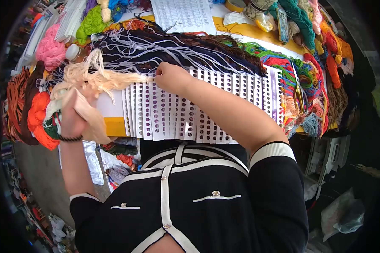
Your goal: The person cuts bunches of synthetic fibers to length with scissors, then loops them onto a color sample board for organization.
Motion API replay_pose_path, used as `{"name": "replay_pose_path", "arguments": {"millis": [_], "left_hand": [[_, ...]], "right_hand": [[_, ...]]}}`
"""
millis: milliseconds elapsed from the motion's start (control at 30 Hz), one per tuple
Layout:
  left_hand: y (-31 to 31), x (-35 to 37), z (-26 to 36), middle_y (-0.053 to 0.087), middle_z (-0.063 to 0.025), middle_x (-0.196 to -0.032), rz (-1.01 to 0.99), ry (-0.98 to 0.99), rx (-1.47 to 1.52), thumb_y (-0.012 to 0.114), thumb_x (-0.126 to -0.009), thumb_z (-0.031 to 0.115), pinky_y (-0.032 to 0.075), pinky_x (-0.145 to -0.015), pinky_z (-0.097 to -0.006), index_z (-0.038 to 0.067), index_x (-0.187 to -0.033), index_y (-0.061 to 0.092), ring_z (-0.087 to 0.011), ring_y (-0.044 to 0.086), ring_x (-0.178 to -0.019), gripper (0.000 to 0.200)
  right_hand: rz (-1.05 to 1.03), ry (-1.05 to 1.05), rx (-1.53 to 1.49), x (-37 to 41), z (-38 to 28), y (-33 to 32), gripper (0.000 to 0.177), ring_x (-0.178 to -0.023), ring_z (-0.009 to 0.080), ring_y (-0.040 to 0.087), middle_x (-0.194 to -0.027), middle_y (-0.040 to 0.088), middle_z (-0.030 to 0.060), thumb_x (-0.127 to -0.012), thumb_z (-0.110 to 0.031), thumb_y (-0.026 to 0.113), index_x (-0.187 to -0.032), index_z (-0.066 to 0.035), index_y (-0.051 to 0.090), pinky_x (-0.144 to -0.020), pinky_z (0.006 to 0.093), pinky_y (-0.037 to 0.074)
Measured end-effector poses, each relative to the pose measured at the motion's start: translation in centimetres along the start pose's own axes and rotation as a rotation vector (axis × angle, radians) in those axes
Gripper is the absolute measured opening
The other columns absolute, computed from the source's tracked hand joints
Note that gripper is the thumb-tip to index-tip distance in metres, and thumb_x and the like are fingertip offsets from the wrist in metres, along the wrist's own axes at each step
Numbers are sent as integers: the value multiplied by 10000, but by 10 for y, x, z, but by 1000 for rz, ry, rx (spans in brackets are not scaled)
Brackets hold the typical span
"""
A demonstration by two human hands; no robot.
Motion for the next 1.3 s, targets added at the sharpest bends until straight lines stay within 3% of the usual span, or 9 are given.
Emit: {"name": "replay_pose_path", "arguments": {"millis": [133, 233, 367, 433, 567, 800, 900, 1100, 1300], "left_hand": [[-2, 52, -52, 603, -148, -1025, 1, 53, -188, 515, -871, 113, 462, -810, -331, -29, -1161, 496, -224, 592, -873, 323], [26, 83, -58, 635, -134, -858, -196, -66, -37, 510, -826, 28, 458, -795, -309, -48, -1180, 480, -194, 593, -846, 363], [48, 92, -64, 602, -127, -1012, -224, 15, -14, 525, -820, -14, 502, -747, -275, -74, -1271, 398, -161, 613, -834, 473], [55, 95, -69, 571, -102, -1060, -310, -10, -40, 518, -837, -11, 499, -755, -262, -52, -1315, 363, -140, 607, -836, 504], [58, 99, -78, 580, -90, -1036, -339, 131, -288, 506, -867, 27, 499, -741, -257, -30, -1347, 332, -124, 599, -821, 513], [45, 102, -74, 599, -101, -1045, -357, 80, -96, 523, -860, 52, 492, -577, -194, -29, -1308, 394, -73, 577, -669, 474], [47, 104, -75, 623, -96, -966, -225, 54, -13, 538, -821, 42, 460, -568, -200, -74, -1247, 448, -74, 520, -549, 450], [48, 100, -85, 611, -89, -1029, -208, 101, -85, 516, -858, 40, 473, -512, -181, -28, -1249, 474, -55, 543, -577, 399], [46, 99, -79, 612, -114, -1023, -144, 113, 144, 505, -855, 37, 496, -767, -280, -59, -1198, 474, -201, 621, -896, 358]], "right_hand": [[8, -340, -318, 47, -50, 17, 184, -700, 155, 574, -782, 615, 85, -839, -167, 587, -926, -9, 622, -652, 283, 455], [5, -610, -442, 76, -81, 37, 128, -702, 148, 569, -768, 611, 71, -816, -112, 622, -853, 5, 660, -654, 284, 452], [-95, -628, -551, 89, -89, 61, 125, -675, 147, 573, -747, 600, 66, -833, -101, 607, -852, 16, 646, -637, 282, 466], [-342, -253, -1050, 92, -81, 75, 156, -553, 110, 544, -648, 586, 53, -806, -108, 589, -754, 34, 629, -524, 242, 442], [-378, -68, -1098, 96, -72, 76, 110, -504, 77, 521, -626, 564, 39, -809, -62, 573, -804, 44, 601, -499, 196, 430], [-289, -227, -944, 104, -73, 64, 142, -742, 84, 568, -801, 632, 62, -853, -86, 585, -896, 47, 613, -667, 205, 456], [-319, -290, -1053, 106, -75, 66, 148, -811, 92, 586, -866, 648, 66, -854, -77, 591, -930, 46, 624, -728, 207, 467], [-344, -230, -889, 108, -76, 65, 162, -840, 93, 588, -878, 653, 74, -859, -71, 590, -965, 45, 628, -757, 219, 482], [-300, -301, -1228, 98, -70, 61, 123, -726, 76, 573, -889, 660, 69, -852, -81, 578, -902, 15, 635, -711, 213, 464]]}}
Point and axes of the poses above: each hand's wrist, its own x-axis away from the middle knuckle, its own y-axis out of the palm, z = x × y, the point moved 5 cm from there along -x, towards the middle knuckle
